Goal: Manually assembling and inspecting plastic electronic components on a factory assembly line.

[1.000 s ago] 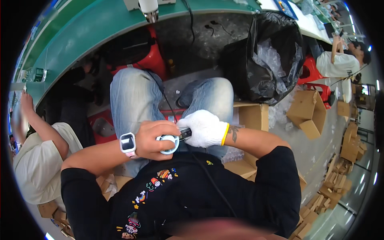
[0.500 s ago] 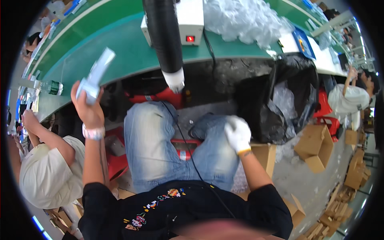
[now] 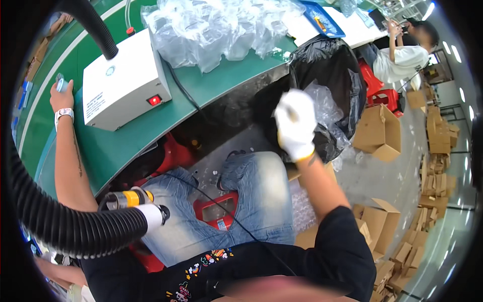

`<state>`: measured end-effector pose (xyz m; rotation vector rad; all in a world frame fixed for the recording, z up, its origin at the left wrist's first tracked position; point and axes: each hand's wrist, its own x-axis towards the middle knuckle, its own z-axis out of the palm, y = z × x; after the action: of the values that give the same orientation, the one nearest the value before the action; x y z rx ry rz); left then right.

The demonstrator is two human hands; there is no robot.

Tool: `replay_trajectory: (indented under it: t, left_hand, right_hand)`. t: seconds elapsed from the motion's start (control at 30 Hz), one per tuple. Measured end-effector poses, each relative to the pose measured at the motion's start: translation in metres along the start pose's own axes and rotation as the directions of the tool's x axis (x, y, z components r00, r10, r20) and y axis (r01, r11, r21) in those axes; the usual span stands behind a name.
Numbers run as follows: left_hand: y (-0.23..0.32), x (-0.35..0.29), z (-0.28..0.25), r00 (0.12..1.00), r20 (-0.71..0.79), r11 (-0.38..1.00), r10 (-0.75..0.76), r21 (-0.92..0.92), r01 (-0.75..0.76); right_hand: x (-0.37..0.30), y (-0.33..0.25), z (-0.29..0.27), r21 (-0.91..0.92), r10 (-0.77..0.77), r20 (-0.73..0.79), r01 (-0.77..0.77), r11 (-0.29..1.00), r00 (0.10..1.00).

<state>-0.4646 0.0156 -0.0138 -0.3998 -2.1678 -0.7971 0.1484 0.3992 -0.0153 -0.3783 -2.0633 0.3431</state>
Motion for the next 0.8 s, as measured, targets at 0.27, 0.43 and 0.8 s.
replay_trajectory:
  t: [0.27, 0.43, 0.8]
  left_hand:
    - [0.085, -0.127, -0.133, 0.835, 0.282, 0.857, 0.472, 0.076, -0.510]
    - [0.196, -0.252, -0.280, 0.962, 0.193, 0.898, 0.196, -0.429, -0.097]
    - [0.281, -0.345, -0.258, 0.511, 0.857, -0.656, 0.068, -0.347, 0.670]
  right_hand:
    - [0.155, 0.043, 0.025, -0.136, 0.011, 0.102, 0.003, 0.991, 0.995]
    - [0.112, 0.020, 0.012, 0.437, 0.304, 0.091, -0.312, 0.844, 0.948]
    - [-0.061, -0.222, 0.072, 0.668, 0.086, 0.670, -0.649, 0.363, 0.738]
